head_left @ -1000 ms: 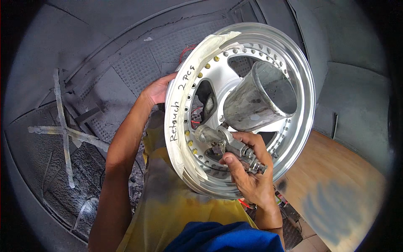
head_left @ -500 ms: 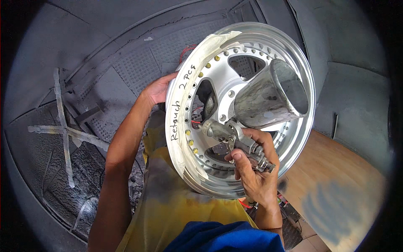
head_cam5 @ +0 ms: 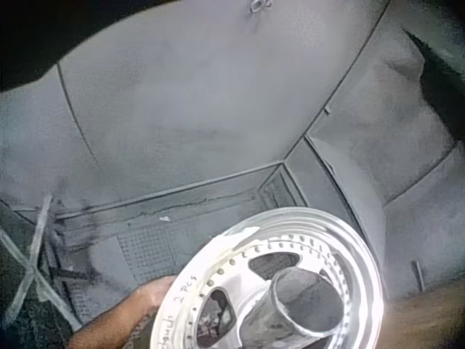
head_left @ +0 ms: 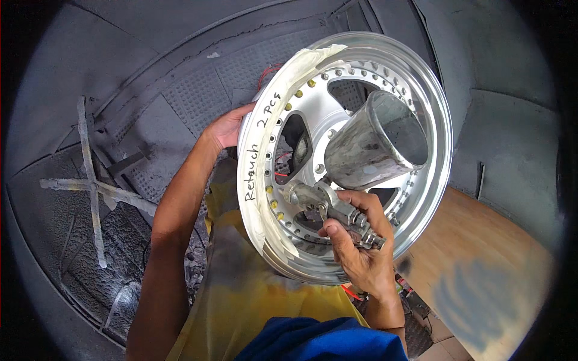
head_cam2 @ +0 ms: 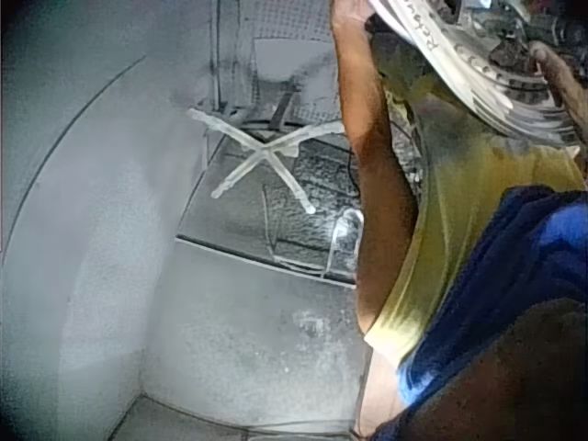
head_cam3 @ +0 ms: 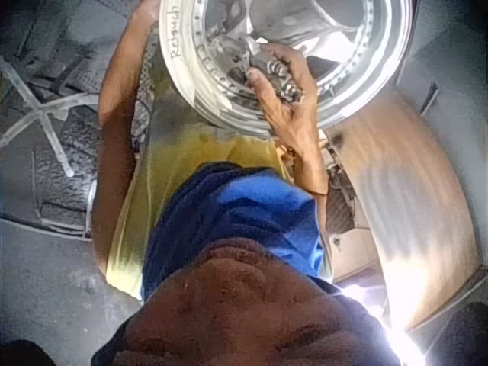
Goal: Painting a car wheel using a spray gun.
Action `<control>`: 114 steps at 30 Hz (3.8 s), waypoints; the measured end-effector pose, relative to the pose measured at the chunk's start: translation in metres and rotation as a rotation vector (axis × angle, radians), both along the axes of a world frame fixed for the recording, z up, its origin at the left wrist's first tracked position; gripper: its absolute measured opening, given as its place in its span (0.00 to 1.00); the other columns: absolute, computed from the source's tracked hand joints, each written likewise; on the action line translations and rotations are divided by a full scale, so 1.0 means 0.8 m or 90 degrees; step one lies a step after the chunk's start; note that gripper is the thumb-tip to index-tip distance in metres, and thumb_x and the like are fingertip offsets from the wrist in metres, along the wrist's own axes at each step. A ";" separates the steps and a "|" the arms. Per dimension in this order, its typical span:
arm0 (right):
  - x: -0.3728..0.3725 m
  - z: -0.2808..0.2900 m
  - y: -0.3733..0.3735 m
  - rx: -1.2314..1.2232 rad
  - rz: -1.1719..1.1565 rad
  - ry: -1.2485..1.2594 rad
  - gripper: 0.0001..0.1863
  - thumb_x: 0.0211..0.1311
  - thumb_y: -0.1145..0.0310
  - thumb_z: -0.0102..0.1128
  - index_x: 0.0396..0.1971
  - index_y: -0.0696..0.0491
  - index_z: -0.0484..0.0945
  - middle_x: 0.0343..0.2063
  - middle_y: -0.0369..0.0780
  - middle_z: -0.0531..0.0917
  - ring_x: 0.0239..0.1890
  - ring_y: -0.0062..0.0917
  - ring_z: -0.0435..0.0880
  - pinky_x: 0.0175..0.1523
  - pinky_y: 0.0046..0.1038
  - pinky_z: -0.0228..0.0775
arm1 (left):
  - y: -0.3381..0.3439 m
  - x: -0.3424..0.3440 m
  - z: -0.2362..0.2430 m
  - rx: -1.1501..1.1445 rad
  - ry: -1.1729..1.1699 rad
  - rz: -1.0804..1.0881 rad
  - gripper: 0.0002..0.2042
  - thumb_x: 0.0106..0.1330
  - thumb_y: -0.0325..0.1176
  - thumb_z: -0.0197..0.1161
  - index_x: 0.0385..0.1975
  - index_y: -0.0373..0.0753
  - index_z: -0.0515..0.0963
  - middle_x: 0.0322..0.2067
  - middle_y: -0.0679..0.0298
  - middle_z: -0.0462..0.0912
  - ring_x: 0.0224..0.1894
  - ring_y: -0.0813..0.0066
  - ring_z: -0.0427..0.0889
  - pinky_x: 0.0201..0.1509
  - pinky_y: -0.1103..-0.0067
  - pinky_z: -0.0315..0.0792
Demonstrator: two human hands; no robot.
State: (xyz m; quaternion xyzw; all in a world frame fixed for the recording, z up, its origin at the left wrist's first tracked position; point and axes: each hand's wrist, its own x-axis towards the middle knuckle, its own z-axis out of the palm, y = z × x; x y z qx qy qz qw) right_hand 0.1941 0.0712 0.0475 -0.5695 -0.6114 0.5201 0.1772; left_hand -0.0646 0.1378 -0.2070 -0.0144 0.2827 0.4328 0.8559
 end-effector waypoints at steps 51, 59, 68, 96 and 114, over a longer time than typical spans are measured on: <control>0.122 0.010 -0.025 0.216 0.076 0.286 0.23 0.64 0.72 0.75 0.56 0.58 0.78 0.44 0.45 0.85 0.41 0.28 0.87 0.44 0.28 0.77 | -0.080 0.032 0.277 0.887 1.555 -0.948 0.41 0.80 0.65 0.34 0.64 0.31 0.78 0.69 0.53 0.75 0.82 0.52 0.48 0.85 0.53 0.33; 0.111 0.013 -0.016 0.242 0.082 0.250 0.22 0.64 0.74 0.74 0.56 0.59 0.78 0.43 0.45 0.85 0.43 0.28 0.87 0.46 0.28 0.77 | -0.091 0.040 0.281 0.913 1.544 -1.027 0.43 0.80 0.66 0.31 0.64 0.31 0.79 0.70 0.53 0.73 0.83 0.51 0.47 0.85 0.51 0.31; 0.086 0.008 -0.018 0.103 0.015 0.253 0.21 0.65 0.73 0.74 0.56 0.58 0.79 0.43 0.42 0.84 0.41 0.24 0.81 0.47 0.26 0.73 | -0.065 0.045 0.273 0.933 1.562 -1.088 0.43 0.80 0.65 0.30 0.65 0.29 0.77 0.69 0.49 0.74 0.83 0.50 0.47 0.85 0.51 0.30; 0.061 0.019 -0.006 0.019 0.011 0.143 0.21 0.68 0.71 0.71 0.57 0.61 0.77 0.42 0.44 0.84 0.43 0.22 0.83 0.48 0.25 0.75 | -0.063 0.024 0.368 0.922 1.281 -0.251 0.14 0.75 0.40 0.60 0.42 0.36 0.88 0.41 0.52 0.90 0.60 0.50 0.84 0.80 0.49 0.55; 0.045 0.035 -0.006 0.014 -0.013 0.145 0.21 0.68 0.67 0.72 0.55 0.60 0.77 0.38 0.42 0.85 0.38 0.21 0.83 0.45 0.25 0.74 | 0.003 -0.022 -0.052 0.164 0.456 0.089 0.16 0.78 0.35 0.61 0.53 0.28 0.82 0.39 0.52 0.90 0.32 0.74 0.90 0.37 0.77 0.86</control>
